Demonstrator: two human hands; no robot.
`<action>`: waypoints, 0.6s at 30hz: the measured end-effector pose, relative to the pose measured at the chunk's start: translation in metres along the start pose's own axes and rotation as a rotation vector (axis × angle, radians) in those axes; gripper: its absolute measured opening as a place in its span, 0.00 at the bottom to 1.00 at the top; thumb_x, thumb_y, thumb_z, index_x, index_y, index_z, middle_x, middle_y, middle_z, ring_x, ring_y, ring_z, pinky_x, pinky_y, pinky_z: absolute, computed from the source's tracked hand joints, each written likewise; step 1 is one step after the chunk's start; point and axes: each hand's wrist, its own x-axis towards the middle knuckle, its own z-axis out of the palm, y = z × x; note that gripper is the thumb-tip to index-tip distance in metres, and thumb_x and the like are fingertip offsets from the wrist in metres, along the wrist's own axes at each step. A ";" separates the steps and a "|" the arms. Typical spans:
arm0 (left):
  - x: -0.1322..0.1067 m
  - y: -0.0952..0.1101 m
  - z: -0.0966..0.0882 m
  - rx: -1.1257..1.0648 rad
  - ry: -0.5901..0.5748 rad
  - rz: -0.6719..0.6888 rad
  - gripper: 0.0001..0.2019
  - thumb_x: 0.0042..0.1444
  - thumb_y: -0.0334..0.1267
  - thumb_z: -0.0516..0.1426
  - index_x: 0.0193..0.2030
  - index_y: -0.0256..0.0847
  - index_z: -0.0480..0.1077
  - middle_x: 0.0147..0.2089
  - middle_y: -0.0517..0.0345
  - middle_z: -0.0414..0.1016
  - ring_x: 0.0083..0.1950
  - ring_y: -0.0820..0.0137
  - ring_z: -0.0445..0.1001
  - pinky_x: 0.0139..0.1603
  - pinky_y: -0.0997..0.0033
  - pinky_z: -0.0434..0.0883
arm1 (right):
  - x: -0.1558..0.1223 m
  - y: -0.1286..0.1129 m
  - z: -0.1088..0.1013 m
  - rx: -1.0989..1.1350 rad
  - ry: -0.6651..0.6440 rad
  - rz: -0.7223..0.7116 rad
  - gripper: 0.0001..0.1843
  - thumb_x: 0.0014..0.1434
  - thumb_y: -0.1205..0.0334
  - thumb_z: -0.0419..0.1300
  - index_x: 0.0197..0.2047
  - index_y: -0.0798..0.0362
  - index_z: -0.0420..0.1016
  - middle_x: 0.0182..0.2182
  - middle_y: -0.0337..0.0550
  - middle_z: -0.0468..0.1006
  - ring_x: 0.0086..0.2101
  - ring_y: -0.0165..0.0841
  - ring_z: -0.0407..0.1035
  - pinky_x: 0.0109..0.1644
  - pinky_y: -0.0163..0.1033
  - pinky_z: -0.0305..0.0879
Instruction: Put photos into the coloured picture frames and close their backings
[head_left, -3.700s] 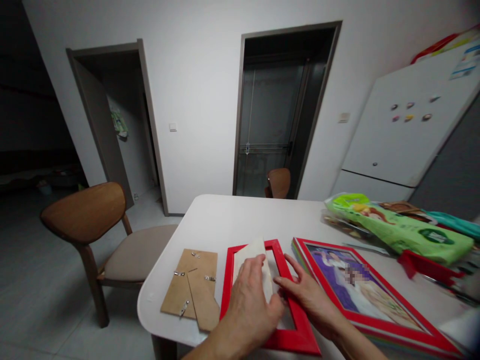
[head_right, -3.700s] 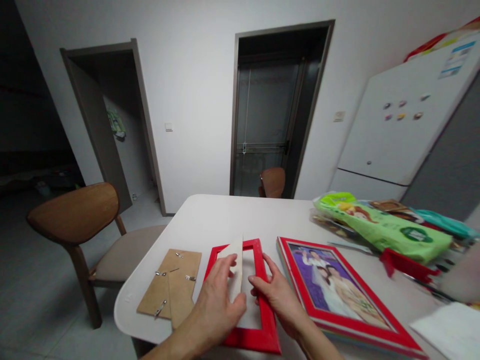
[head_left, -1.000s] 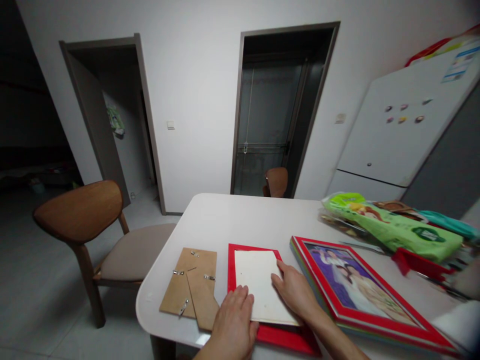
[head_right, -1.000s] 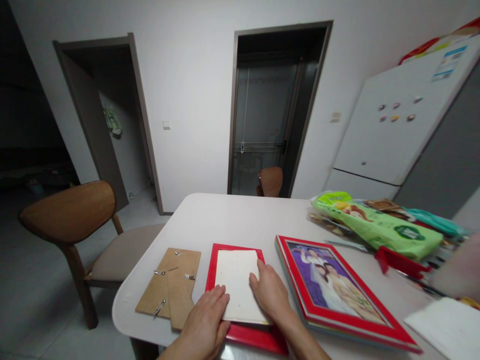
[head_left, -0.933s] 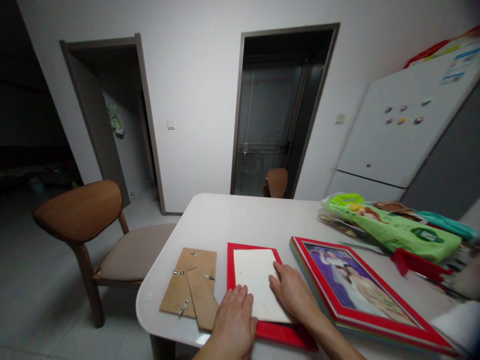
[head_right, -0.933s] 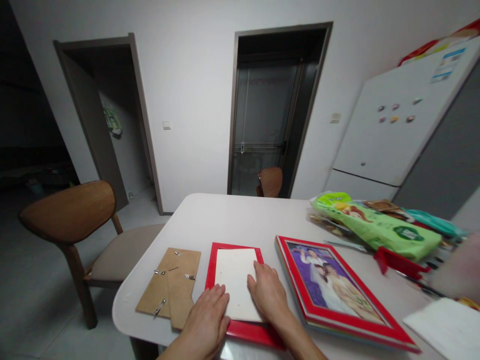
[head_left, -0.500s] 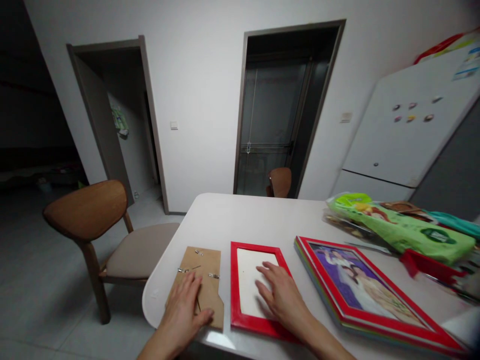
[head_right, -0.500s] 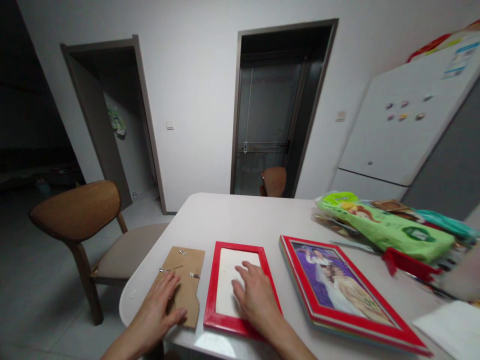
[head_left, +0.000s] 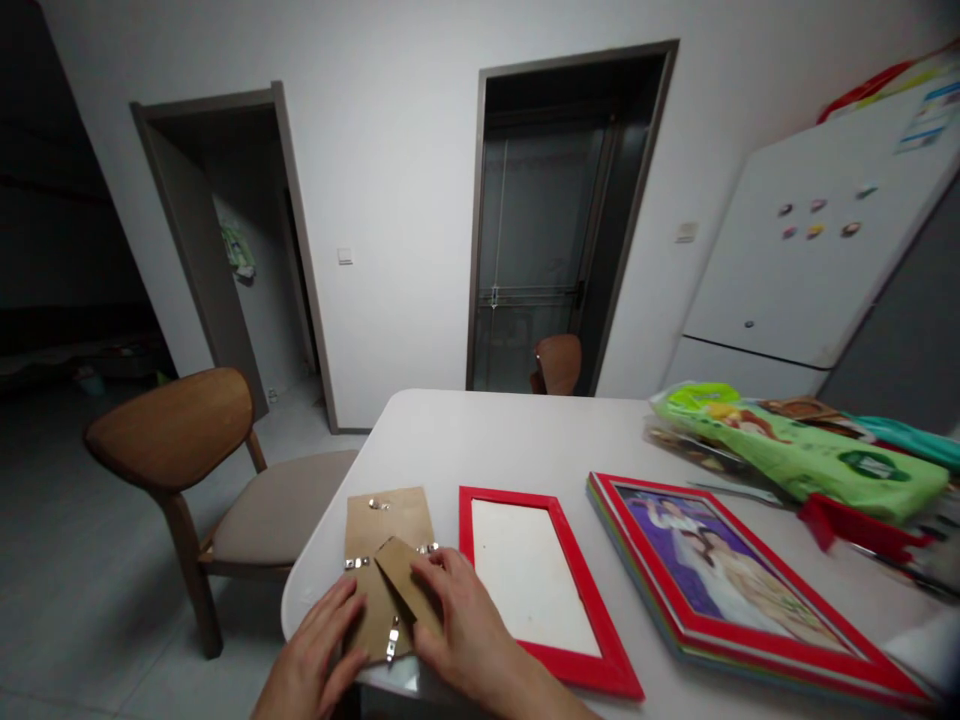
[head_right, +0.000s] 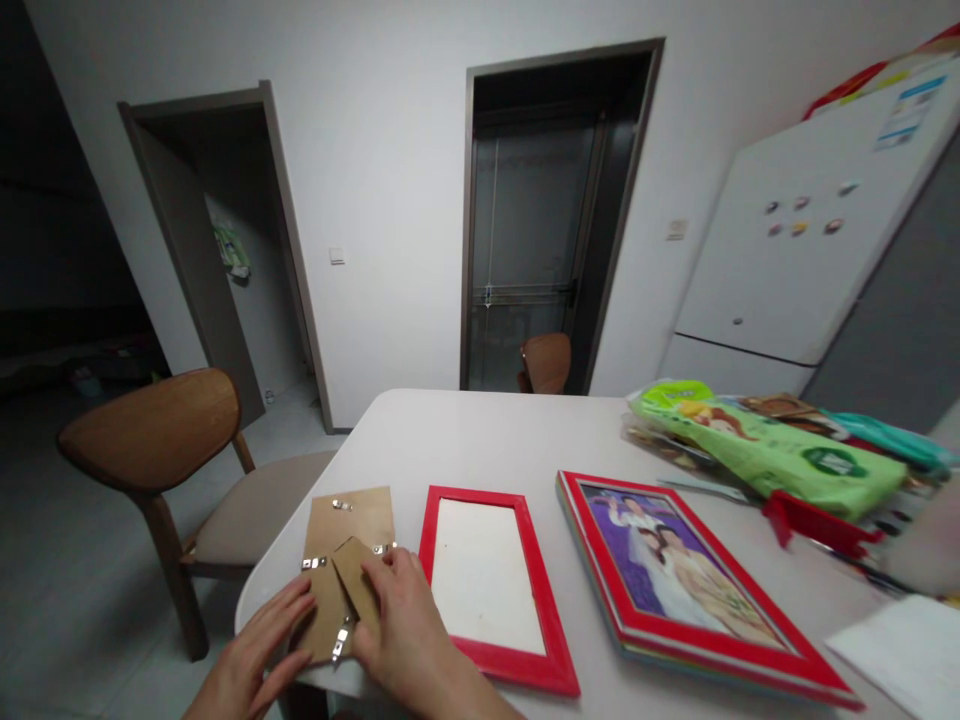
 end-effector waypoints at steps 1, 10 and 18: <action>0.005 0.007 -0.003 -0.004 0.028 0.008 0.19 0.52 0.41 0.51 0.52 0.47 0.59 0.58 0.56 0.56 0.58 0.62 0.54 0.56 0.61 0.56 | -0.004 -0.002 -0.011 0.024 0.015 -0.012 0.27 0.39 0.72 0.53 0.46 0.52 0.65 0.43 0.46 0.64 0.44 0.35 0.59 0.50 0.39 0.56; 0.057 0.093 -0.021 0.071 0.154 0.326 0.39 0.43 0.28 0.58 0.60 0.38 0.41 0.63 0.45 0.41 0.62 0.56 0.37 0.56 0.50 0.53 | -0.036 -0.006 -0.097 -0.049 0.183 0.075 0.21 0.43 0.67 0.53 0.44 0.51 0.67 0.46 0.46 0.64 0.46 0.36 0.60 0.50 0.42 0.58; 0.083 0.143 0.030 0.049 -0.003 0.270 0.38 0.36 0.24 0.58 0.57 0.26 0.48 0.61 0.35 0.44 0.61 0.54 0.40 0.56 0.52 0.55 | -0.053 0.027 -0.147 -0.289 0.086 0.208 0.19 0.44 0.63 0.53 0.42 0.52 0.71 0.46 0.47 0.66 0.45 0.38 0.62 0.50 0.41 0.57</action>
